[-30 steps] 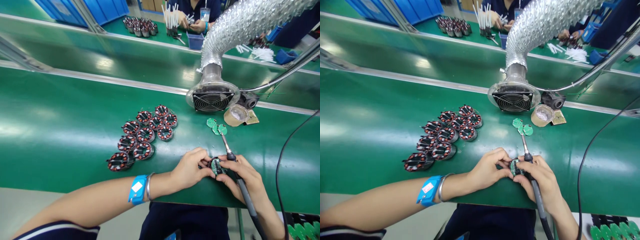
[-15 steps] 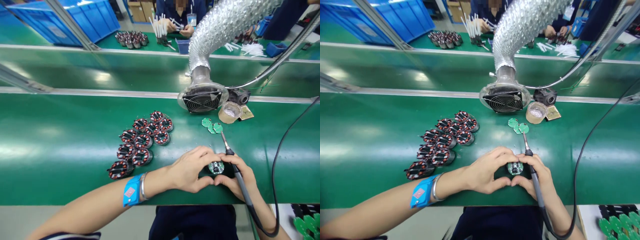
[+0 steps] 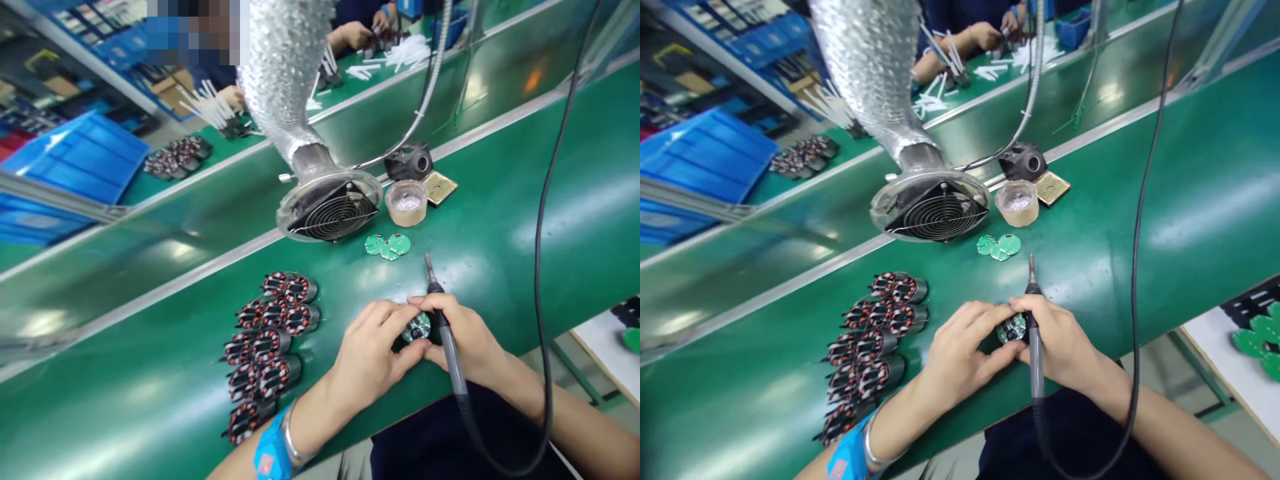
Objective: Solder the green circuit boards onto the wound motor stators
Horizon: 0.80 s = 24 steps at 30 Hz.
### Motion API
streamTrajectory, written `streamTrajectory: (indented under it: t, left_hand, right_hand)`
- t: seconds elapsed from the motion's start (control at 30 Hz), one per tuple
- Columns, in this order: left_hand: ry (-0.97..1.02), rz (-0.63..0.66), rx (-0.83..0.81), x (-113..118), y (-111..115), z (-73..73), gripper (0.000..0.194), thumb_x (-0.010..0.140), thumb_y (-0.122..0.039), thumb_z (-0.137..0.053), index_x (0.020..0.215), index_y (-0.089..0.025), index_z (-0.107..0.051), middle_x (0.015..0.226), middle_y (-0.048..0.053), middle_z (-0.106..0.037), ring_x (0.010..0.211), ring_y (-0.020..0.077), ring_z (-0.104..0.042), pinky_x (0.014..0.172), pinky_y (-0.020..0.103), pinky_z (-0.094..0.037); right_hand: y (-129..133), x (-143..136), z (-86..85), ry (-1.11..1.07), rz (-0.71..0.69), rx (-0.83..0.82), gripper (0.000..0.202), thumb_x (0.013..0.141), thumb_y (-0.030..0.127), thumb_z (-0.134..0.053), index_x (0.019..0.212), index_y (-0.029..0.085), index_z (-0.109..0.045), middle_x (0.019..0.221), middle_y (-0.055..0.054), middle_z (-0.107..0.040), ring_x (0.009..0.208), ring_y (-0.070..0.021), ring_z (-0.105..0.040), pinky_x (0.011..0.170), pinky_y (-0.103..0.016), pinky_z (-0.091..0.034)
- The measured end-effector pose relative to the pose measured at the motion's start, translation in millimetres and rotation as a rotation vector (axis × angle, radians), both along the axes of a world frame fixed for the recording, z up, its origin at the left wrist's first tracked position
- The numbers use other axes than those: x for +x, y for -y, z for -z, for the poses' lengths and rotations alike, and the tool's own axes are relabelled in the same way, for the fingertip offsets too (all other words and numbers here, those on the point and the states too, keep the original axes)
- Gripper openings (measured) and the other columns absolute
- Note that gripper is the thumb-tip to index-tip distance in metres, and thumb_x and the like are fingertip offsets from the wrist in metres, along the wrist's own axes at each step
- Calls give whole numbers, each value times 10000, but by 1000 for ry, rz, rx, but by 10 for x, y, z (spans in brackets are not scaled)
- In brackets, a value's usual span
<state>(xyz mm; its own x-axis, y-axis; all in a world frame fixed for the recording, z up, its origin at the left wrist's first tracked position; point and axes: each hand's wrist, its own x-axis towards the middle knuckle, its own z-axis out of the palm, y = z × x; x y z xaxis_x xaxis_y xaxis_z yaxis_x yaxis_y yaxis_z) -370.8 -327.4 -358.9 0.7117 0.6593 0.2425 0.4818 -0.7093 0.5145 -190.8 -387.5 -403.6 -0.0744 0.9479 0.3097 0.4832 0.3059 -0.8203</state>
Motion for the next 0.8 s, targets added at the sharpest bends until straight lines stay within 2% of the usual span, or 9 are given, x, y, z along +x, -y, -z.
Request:
streamTrajectory:
  t: [0.1,0.47,0.6,0.7,0.8]
  left_hand:
    - [-55,30,-9,-8,-13,-28,402,845,-336,-677,1216,-199,-604,920,58,-672,805,182,-634,742,308,-555]
    - [-97,1,20,-3,6,-48,372,862,-330,-658,1185,-149,-625,828,51,-633,716,163,-608,643,271,-544]
    - [-59,15,83,8,-10,17,385,876,-375,-641,1182,-143,-616,852,65,-658,736,171,-618,658,277,-543]
    - [-20,57,177,9,-1,87,420,892,-418,-611,1205,-138,-591,915,89,-695,791,191,-640,695,297,-545]
    - [-15,46,221,2,22,155,402,924,-422,-560,1210,-139,-581,951,106,-711,829,202,-655,720,313,-544]
  right_hand:
    - [27,-56,17,-25,32,-24,497,732,147,-663,1158,238,-424,1159,-93,-681,1042,-228,-692,827,-315,-596]
    - [55,-49,-5,-26,18,-25,437,783,121,-603,1157,242,-411,1169,-95,-664,1078,-215,-673,876,-329,-589]
    - [63,-62,-16,19,21,2,431,819,132,-587,1203,225,-416,1172,-112,-671,1068,-214,-678,874,-326,-596]
    - [67,-66,-36,108,29,91,410,874,145,-549,1258,182,-411,1196,-149,-667,1107,-231,-663,911,-343,-589]
    - [69,-62,-47,184,21,192,412,899,127,-520,1296,149,-412,1199,-166,-667,1177,-251,-621,978,-376,-557]
